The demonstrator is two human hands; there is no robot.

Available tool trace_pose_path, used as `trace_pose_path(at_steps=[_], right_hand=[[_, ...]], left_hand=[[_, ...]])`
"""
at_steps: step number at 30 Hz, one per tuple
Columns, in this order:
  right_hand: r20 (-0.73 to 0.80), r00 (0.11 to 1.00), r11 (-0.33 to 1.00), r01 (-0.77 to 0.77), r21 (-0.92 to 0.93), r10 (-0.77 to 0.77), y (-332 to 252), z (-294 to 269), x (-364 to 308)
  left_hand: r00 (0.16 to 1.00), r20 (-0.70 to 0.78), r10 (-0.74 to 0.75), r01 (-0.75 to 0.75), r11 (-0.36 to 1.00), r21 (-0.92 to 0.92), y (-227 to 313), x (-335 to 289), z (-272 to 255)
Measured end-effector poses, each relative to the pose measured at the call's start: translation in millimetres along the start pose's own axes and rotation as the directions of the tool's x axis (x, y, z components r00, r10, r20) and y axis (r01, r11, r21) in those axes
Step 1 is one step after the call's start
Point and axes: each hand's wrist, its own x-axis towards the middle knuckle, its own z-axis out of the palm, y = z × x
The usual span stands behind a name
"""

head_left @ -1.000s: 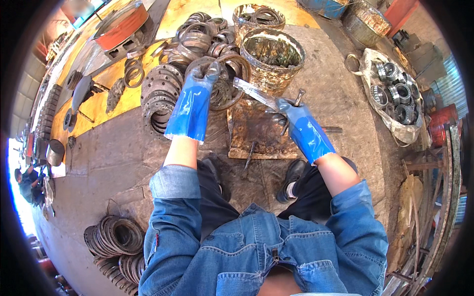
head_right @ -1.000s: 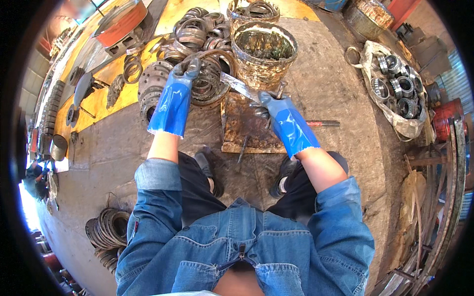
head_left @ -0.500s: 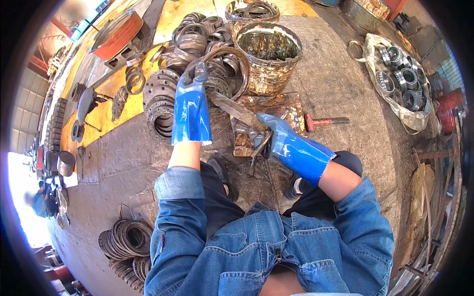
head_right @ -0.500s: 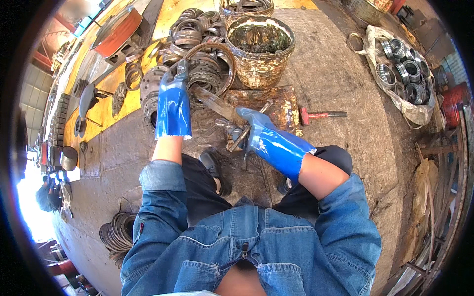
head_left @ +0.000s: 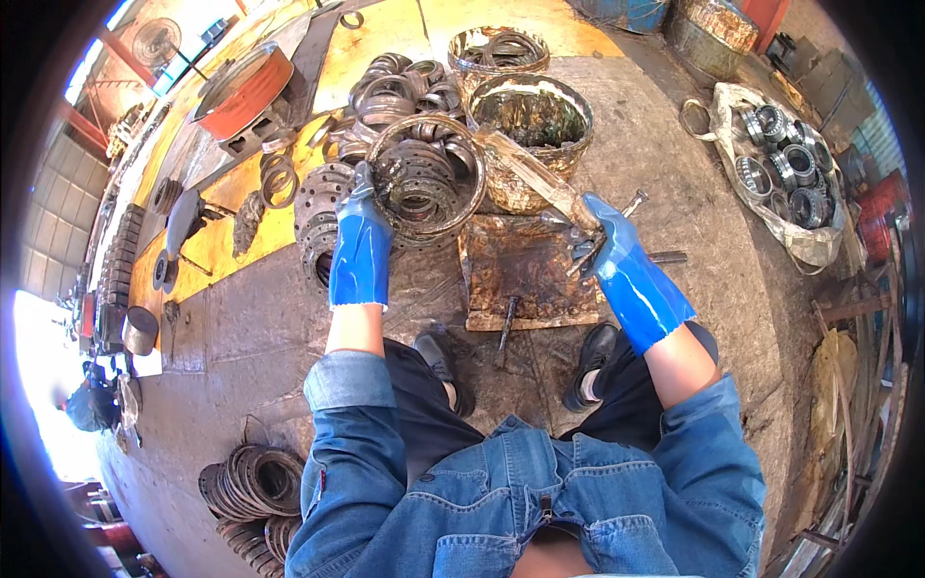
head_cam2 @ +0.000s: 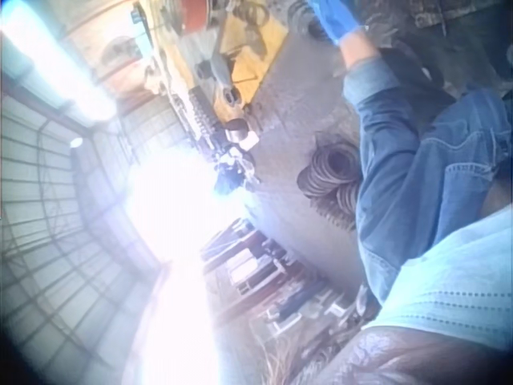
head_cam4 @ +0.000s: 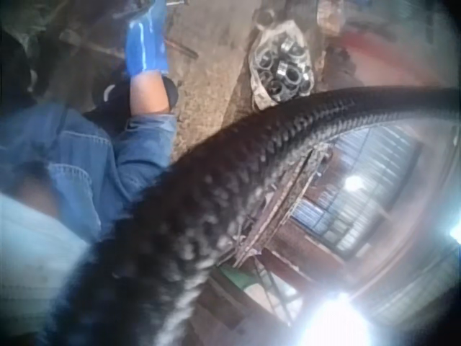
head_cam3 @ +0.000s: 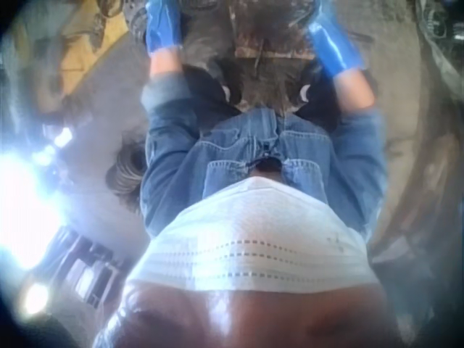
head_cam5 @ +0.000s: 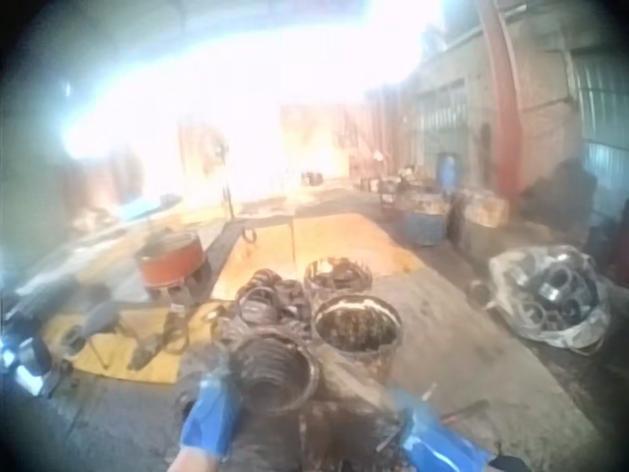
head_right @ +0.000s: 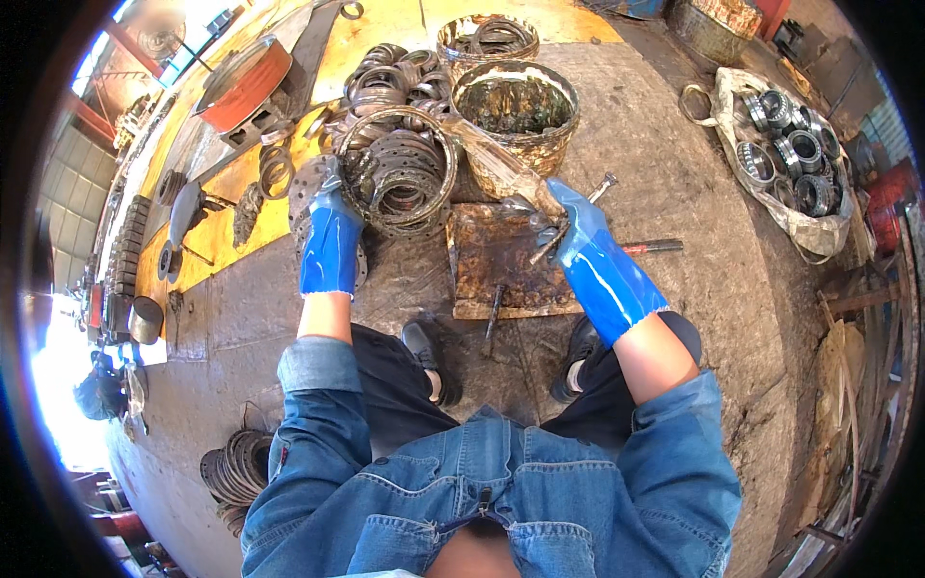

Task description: The person is cleaning grease and residue from metal rings using a scraper and a hammer while wearing blue gloves.

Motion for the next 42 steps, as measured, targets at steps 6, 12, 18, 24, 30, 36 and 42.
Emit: trace_pose_path(at_steps=[6,12,18,24,30,36,42], right_hand=[[0.010,0.999,0.998,-0.039,-0.052,0.040,-8,-10,5],[0.039,0.999,0.994,-0.013,-0.113,0.018,-14,0,-6],[0.024,0.999,0.992,0.048,-0.115,-0.045,-10,21,-25],[-0.016,1.000,0.988,-0.028,-0.149,0.026,-4,44,-27],[0.030,0.958,0.856,0.270,-0.440,-0.286,-12,16,63],[0.218,0.908,-0.530,-0.005,-0.848,-0.357,-43,28,138],[0.004,0.975,-0.771,-0.173,-0.612,-0.222,-29,73,106]], left_hand=[[0.980,0.078,-0.183,0.195,0.960,-0.200,-15,19,-10],[0.967,0.169,-0.190,0.218,0.962,-0.163,-15,5,-5],[0.867,0.450,0.215,-0.400,0.838,0.370,20,-43,15],[0.935,0.356,0.012,-0.172,0.890,0.421,10,-33,6],[0.964,0.266,0.015,-0.113,0.926,0.360,25,-38,8],[0.978,0.204,-0.039,-0.005,0.976,0.216,18,-16,5],[0.973,0.231,-0.016,-0.025,0.985,0.173,22,-17,2]])
